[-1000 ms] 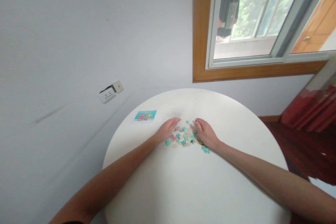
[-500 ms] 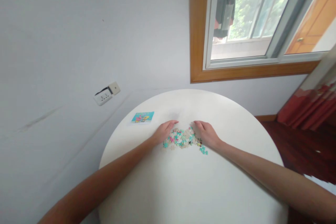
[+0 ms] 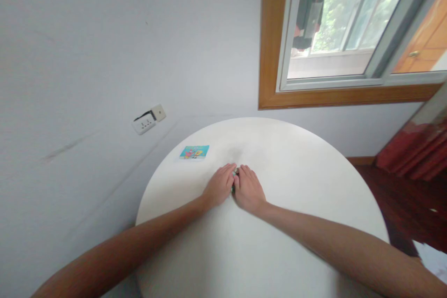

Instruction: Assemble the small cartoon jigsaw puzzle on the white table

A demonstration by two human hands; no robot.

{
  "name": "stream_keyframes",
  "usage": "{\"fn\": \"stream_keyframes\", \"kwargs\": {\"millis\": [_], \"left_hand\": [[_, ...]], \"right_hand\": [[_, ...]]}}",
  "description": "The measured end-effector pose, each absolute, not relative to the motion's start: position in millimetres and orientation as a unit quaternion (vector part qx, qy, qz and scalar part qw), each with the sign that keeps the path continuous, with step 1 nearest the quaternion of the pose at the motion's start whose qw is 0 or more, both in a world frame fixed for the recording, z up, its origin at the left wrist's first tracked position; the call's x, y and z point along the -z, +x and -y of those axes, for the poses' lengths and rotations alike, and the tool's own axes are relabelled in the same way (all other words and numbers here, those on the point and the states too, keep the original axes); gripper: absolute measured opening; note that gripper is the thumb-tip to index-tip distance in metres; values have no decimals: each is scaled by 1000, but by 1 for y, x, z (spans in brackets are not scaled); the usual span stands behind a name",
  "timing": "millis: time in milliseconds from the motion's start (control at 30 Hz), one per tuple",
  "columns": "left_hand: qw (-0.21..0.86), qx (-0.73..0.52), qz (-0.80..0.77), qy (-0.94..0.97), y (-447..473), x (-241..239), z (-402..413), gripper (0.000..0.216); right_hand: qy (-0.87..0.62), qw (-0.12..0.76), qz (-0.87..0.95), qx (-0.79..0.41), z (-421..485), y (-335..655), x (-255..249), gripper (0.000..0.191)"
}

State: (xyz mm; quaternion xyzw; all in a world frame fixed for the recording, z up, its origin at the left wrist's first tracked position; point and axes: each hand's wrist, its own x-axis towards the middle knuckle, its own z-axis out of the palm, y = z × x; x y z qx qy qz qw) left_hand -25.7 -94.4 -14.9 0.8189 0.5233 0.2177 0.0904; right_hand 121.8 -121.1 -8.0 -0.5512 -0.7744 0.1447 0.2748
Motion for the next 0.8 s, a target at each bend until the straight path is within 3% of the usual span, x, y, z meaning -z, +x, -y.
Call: {"fn": "stream_keyframes", "kwargs": {"millis": [533,700,800], "left_hand": [[169,-309,-568,744,-132,-3,97,55],[170,-338,-577,724,-149,-9,93,52],[217,-315,-545,746,-156,-8,88,57]], "right_hand": [[-493,306,792,-190,106,4,1,44],[-426,350,778,-302,98,22,-2,46],[-330,337,834,-287,99,63,0,54]]}}
